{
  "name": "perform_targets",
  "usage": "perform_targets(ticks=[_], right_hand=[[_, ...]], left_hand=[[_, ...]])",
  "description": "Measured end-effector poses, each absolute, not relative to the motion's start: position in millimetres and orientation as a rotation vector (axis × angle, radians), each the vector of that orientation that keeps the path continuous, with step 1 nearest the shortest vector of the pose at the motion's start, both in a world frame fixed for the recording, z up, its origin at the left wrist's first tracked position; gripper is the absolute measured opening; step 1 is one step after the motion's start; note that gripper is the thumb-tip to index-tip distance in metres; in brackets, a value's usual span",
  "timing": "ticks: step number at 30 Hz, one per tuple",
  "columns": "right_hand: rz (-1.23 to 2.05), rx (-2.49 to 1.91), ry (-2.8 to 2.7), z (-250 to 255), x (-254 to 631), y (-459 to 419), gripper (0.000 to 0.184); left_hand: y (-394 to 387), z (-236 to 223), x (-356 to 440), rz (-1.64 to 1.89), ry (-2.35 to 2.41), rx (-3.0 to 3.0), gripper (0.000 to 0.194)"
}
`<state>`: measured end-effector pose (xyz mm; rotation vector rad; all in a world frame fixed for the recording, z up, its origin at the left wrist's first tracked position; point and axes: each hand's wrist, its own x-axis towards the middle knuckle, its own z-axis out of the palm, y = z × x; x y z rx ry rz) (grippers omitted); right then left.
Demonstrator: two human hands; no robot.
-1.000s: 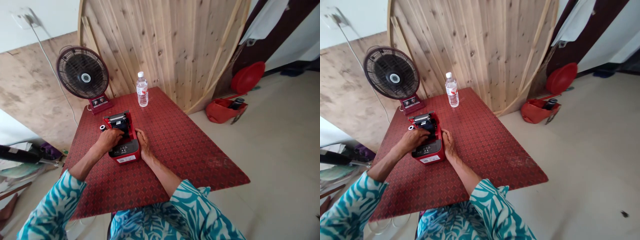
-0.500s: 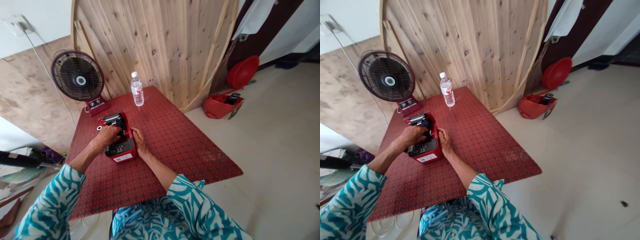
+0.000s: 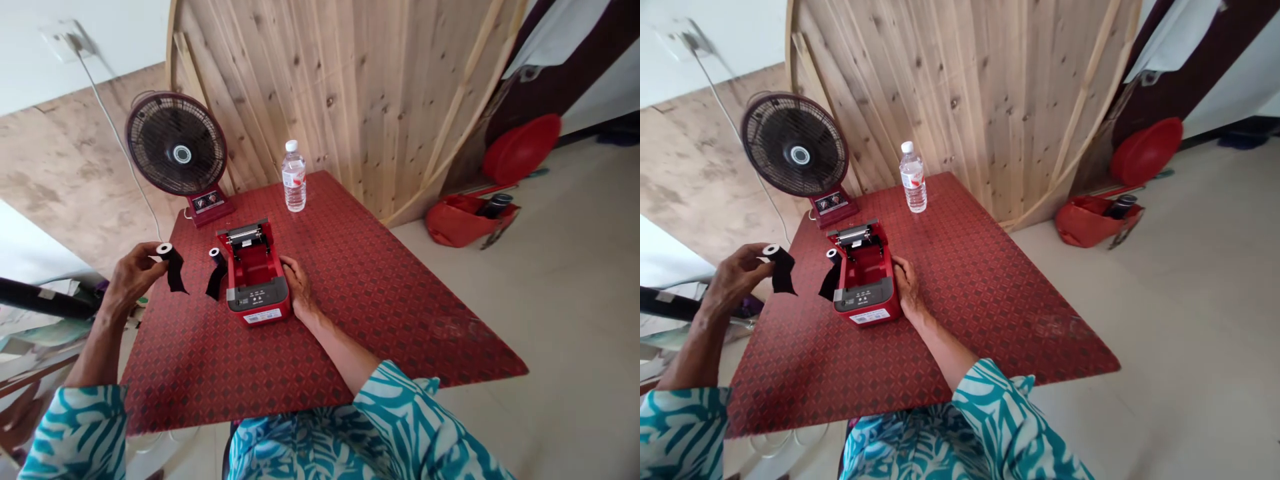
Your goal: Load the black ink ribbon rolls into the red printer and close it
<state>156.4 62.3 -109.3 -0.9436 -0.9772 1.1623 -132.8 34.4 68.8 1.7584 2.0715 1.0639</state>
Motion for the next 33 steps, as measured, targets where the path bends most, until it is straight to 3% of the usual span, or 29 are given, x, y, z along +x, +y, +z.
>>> perform_targets(ticks=[11, 18, 27, 33], right_hand=[[1.13, -0.963, -0.994, -107, 159, 61, 0.032], [1.139, -0.951, -0.977, -108, 158, 62, 0.031], [1.115, -0.954, -1.017, -105, 158, 62, 0.032], [1.088, -0.935, -1.015, -107, 157, 64, 0.03]], left_hand=[[85, -35, -155, 0.793, 2.048, 1.741, 0.029], [90, -16, -149, 0.689, 2.028, 1.912, 0.055], [122, -9, -101, 0.621, 2.054, 2.033, 0.023], [100, 5, -108, 0.865, 1.889, 1.946, 0.034]])
